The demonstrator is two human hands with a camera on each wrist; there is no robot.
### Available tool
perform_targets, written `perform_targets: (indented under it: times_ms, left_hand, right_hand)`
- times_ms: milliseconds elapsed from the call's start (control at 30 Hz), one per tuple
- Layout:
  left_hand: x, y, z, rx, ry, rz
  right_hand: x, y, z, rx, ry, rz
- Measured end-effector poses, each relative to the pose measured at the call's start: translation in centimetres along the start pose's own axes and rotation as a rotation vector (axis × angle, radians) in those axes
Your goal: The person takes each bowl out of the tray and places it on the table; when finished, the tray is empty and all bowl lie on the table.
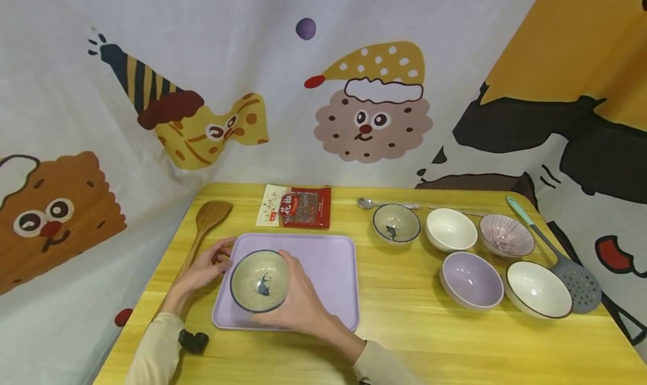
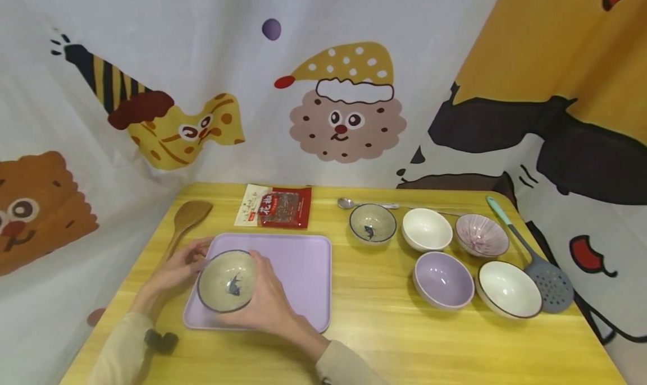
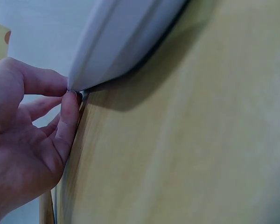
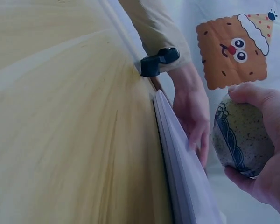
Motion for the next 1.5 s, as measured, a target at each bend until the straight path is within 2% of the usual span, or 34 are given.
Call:
perform_targets:
  times_ms: [300, 633, 867, 1200, 1500]
  left_hand:
    - [-0.4, 0.1, 0.1, 0.015, -0.008, -0.034]
    - [-0.2, 0.0, 0.0, 0.008, 0.005, -0.035]
    - [-0.2, 0.0, 0.0, 0.012, 0.022, -0.034]
    - [-0.4, -0.1, -0.1, 0.016, 0.0, -0.042]
    - [-0.5, -0.1, 0.1, 0.002, -0.011, -0.031]
  right_hand:
    - [-0.7, -1.8, -2.4, -0.054, 0.052, 0.078]
    - [-1.9, -4.0, -5.6, -0.164, 0.033, 0.081]
    - [-2.9, -5.7, -7.5, -0.232, -0.008, 0.161]
    - [-4.8, -7.9, -10.1, -0.359, -0.021, 0.205]
    - [-6.8, -9.8, -12.4, -0.441, -0.024, 0.311]
Point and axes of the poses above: each hand's wrist, its own y-axis towards the middle knuckle, its own z-axis out of the palm, x = y × z, the point moved 1 cm from there along y, towards the middle knuckle, and after that the axes turned 10 degrees about x, right-handed, at the moved point
